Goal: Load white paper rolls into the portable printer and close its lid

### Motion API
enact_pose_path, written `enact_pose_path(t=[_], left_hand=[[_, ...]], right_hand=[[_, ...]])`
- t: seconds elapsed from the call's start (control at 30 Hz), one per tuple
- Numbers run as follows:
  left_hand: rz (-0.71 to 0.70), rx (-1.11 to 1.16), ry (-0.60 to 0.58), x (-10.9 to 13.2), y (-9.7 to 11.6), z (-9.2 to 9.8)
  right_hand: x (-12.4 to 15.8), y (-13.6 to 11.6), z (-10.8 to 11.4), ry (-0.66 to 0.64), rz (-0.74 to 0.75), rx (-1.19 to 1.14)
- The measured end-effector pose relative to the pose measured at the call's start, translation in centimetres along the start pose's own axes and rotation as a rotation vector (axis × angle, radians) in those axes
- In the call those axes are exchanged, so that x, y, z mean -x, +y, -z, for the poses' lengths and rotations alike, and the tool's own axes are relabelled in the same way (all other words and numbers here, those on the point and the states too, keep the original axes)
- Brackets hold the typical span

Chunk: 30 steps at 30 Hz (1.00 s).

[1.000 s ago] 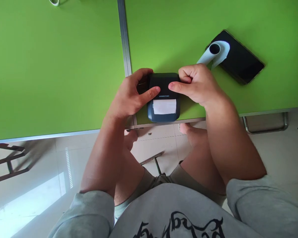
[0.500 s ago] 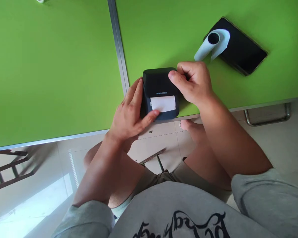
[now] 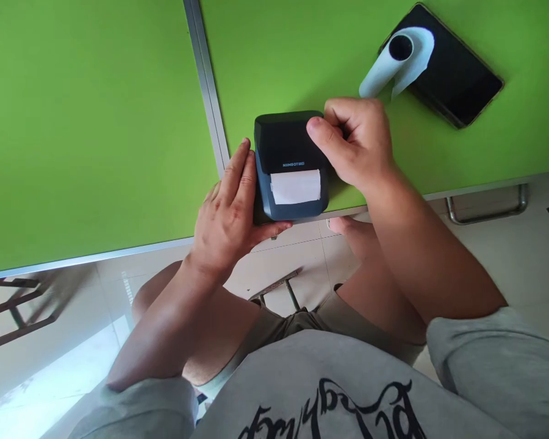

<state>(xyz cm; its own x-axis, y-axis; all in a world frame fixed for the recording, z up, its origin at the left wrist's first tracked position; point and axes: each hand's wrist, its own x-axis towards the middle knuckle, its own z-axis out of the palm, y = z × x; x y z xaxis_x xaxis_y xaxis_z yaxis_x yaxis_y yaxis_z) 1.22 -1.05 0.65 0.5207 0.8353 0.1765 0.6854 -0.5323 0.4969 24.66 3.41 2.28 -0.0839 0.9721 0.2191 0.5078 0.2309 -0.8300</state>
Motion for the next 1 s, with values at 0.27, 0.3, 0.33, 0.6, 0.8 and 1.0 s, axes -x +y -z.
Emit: enact_pose_path(t=[0.27,0.3,0.33,0.6,0.8,1.0], left_hand=[[0.027,0.025,-0.03,-0.63,-0.01,-0.15],[0.034,0.035,-0.028,-0.67,-0.02,-0.15],[0.043,0.049,-0.023,-0.68,-0.02,-0.14],[0.079,0.094,0.036,-0.64,0.41,0.21],[0.099,0.056,0.034,-0.87,0.67,0.49],[0.084,0.046,0.051,-0.99,0.56,0.3]], right_hand=[[0.34,0.27,-0.08,-0.012,-0.044,-0.055],[0.36,0.3,-0.1,-0.019,-0.049,-0.049],[0.37,0.31,-0.11,-0.024,-0.057,-0.034],[0.43,0.27,0.16,-0.083,-0.026,-0.06],[0.18,0.36,0.09,-0.105,0.052,-0.106],[-0.01,0.75,-0.45,-0.042,0.125,-0.139]])
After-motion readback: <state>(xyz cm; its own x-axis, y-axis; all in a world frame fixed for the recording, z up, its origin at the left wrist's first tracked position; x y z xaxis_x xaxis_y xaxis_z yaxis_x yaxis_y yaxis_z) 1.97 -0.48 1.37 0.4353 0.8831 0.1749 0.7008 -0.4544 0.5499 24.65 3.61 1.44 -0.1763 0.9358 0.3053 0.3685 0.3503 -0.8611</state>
